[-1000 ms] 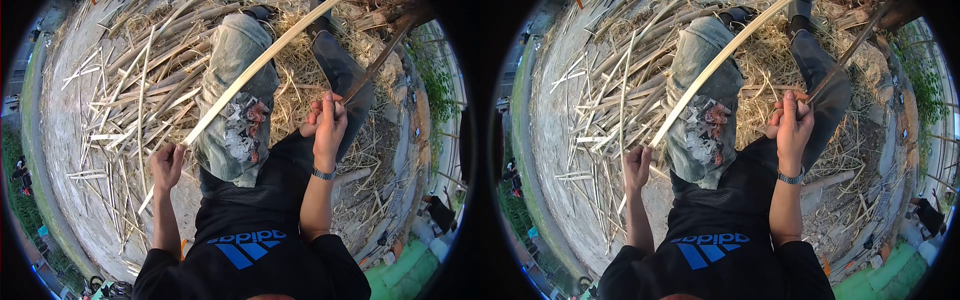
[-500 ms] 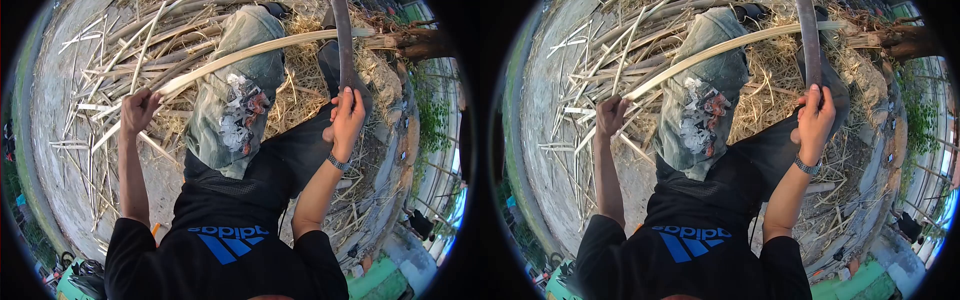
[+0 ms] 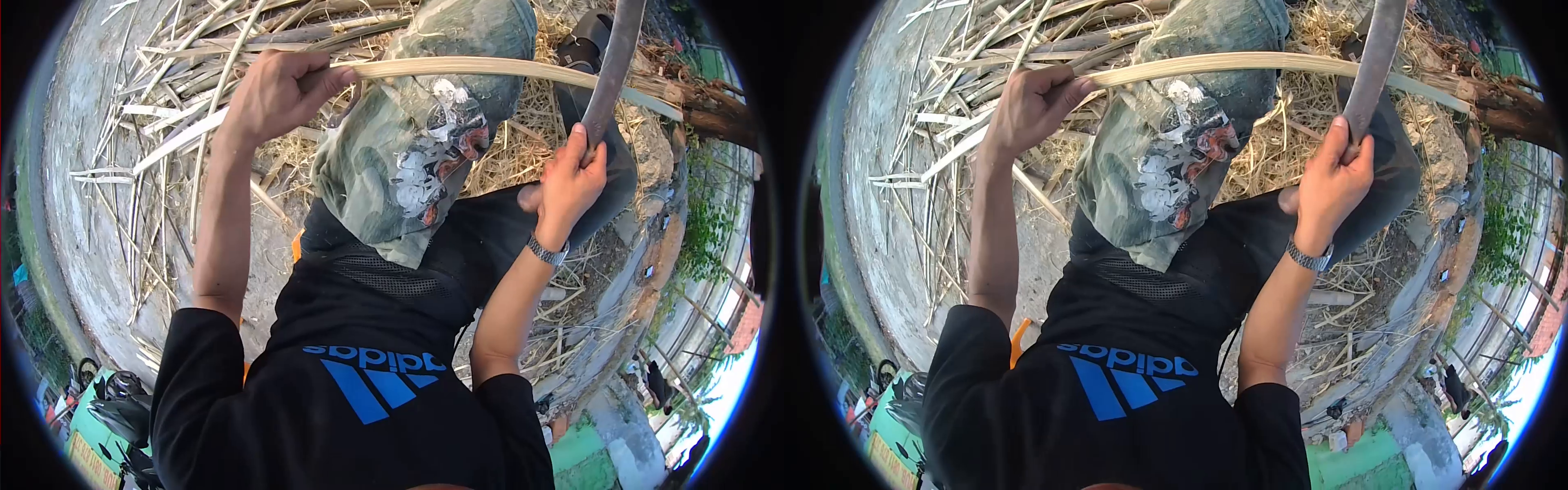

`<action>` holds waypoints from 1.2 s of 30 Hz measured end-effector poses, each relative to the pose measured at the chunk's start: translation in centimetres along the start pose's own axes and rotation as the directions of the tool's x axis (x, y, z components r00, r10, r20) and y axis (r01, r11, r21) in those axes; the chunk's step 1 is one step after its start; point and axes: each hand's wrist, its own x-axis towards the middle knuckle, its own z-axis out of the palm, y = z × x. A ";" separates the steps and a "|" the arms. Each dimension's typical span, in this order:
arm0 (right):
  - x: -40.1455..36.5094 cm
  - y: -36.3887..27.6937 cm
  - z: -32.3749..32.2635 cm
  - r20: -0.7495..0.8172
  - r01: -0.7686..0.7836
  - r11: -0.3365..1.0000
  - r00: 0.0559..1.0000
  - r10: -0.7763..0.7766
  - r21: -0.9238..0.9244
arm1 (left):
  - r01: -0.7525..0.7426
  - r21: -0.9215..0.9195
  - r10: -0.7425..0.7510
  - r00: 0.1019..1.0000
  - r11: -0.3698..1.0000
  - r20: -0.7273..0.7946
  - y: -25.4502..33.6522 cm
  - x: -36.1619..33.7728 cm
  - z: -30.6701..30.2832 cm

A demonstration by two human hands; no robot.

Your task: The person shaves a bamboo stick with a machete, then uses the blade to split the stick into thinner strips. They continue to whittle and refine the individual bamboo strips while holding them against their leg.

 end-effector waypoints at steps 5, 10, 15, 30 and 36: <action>-2.2 0.5 1.8 0.220 0.435 0.891 0.889 -0.401 -0.133 | 0.016 0.024 -0.015 0.999 1.000 -0.052 4.6 3.1 1.1; 2.6 0.6 -0.3 0.053 0.271 0.930 0.963 -0.266 -0.250 | 0.002 -0.066 -0.004 1.000 0.998 -0.029 3.6 3.9 1.9; 1.0 1.3 1.9 0.097 0.252 0.955 0.966 -0.239 -0.155 | -0.026 -0.037 0.023 0.995 0.999 -0.099 4.5 3.9 2.7; 11.6 4.7 -4.8 -0.142 0.194 0.919 0.956 -0.255 -0.344 | 0.085 0.107 -0.065 0.981 0.991 -0.184 -7.4 -11.3 -4.3; 10.7 3.7 -4.4 -0.086 0.094 0.992 0.991 -0.102 -0.088 | 0.199 0.143 -0.161 0.958 0.970 -0.235 -7.9 -16.3 -6.4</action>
